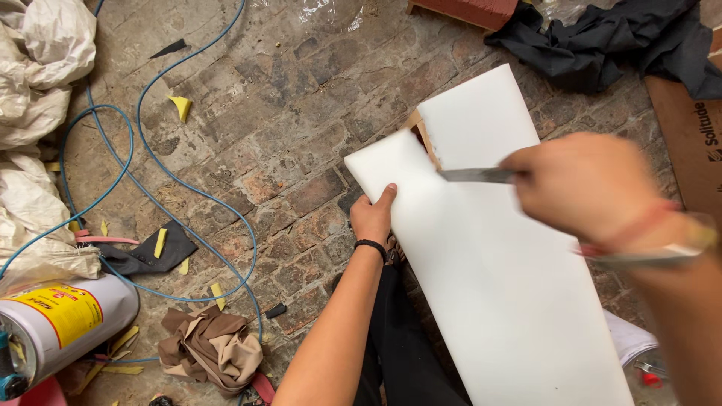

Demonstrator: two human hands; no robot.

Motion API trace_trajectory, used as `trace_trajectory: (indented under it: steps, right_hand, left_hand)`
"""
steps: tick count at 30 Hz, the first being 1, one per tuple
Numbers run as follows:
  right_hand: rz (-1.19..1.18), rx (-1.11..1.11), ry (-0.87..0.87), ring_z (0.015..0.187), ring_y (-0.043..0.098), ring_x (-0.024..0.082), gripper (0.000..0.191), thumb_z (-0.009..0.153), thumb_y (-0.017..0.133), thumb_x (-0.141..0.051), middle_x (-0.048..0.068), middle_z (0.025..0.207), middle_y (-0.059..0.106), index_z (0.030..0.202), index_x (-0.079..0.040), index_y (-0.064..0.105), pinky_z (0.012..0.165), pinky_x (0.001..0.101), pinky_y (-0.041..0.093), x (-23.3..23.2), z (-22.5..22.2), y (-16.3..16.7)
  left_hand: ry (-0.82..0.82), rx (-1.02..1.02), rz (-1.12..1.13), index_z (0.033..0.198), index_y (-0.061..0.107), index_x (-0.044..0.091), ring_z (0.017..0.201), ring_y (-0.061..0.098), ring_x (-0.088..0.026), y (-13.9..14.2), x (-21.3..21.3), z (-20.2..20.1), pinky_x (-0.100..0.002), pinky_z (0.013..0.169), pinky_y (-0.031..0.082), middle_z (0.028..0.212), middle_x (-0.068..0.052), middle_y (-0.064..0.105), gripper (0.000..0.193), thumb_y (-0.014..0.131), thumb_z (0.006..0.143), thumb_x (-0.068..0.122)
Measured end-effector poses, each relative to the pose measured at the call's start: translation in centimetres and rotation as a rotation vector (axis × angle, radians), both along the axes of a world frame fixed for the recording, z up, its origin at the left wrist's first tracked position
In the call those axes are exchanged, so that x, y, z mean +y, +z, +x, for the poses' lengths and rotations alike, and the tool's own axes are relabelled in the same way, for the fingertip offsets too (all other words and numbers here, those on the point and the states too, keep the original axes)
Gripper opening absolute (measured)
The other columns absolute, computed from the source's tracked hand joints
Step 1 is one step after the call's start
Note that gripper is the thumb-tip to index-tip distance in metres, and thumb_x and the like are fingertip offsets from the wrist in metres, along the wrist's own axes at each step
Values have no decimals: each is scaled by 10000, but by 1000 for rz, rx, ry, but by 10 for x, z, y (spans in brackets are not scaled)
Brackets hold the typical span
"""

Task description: The person handles a long strip of white foam on the workshop floor, pressing and repositioning it, then uses a long blade to cut the foam lengthwise while steadying it with the other hand. They use a ruler to measure and mark the foam, cut off a section, and move the cut pieces aside.

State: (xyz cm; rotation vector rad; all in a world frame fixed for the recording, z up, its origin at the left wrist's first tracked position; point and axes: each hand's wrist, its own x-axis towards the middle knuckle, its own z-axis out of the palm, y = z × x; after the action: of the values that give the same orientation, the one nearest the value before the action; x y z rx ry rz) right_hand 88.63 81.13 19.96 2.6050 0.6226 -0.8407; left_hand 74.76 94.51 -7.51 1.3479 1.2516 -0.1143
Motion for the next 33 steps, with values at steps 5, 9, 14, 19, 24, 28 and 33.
trace_trajectory:
  steps: [5, 9, 14, 19, 24, 28, 33]
  right_hand:
    - [1, 130, 55, 863, 735, 276, 396, 856, 564, -173, 75, 932, 789, 1159, -293, 791, 802, 411, 594, 2, -17, -70]
    - [10, -16, -70, 857, 754, 261, 364, 905, 567, -273, 40, 926, 802, 1210, -340, 755, 773, 409, 601, -48, -25, -17]
    - [-2, -9, -39, 853, 753, 270, 388, 892, 586, -209, 62, 941, 789, 1217, -318, 768, 755, 419, 600, -32, -43, -7]
    - [48, 80, 16, 955, 718, 286, 399, 860, 611, -201, 90, 1040, 770, 1218, -284, 765, 867, 427, 573, -29, -64, -61]
    - [-98, -107, -19, 869, 753, 215, 339, 966, 580, -324, 31, 948, 805, 1257, -322, 753, 781, 356, 595, -85, -77, 22]
    - [-28, 67, -7, 811, 776, 245, 416, 932, 528, -166, 55, 921, 796, 1249, -324, 747, 759, 396, 620, -78, -89, -36]
    - [121, 24, 20, 877, 733, 273, 348, 906, 570, -240, 50, 976, 776, 1172, -298, 788, 803, 427, 590, -109, -98, -102]
  left_hand:
    - [31, -17, -43, 954, 754, -37, 792, 762, -252, -9, -2, -5, -356, 760, 579, 910, -154, 787, 470, 790, 803, 406]
    - [41, -213, -217, 1173, 629, -42, 951, 754, -272, -15, -20, -21, -363, 875, 588, 1074, -188, 746, 601, 779, 850, 443]
    - [-115, -195, -386, 1162, 684, -71, 961, 753, -276, -3, -78, -69, -363, 866, 585, 1094, -196, 767, 645, 831, 789, 435]
    - [-96, -153, -230, 1070, 738, -54, 844, 777, -266, 6, -93, -83, -349, 783, 600, 973, -170, 793, 578, 822, 777, 437]
    - [-124, -92, -210, 999, 751, -30, 795, 779, -268, 7, -91, -84, -347, 743, 603, 926, -171, 795, 535, 809, 780, 454]
    - [-161, -34, -67, 969, 743, -42, 804, 779, -279, 3, -92, -82, -361, 755, 597, 927, -184, 793, 549, 823, 780, 467]
    - [-180, -57, 49, 958, 772, -24, 818, 769, -277, -11, -91, -80, -374, 766, 581, 933, -176, 791, 564, 832, 740, 493]
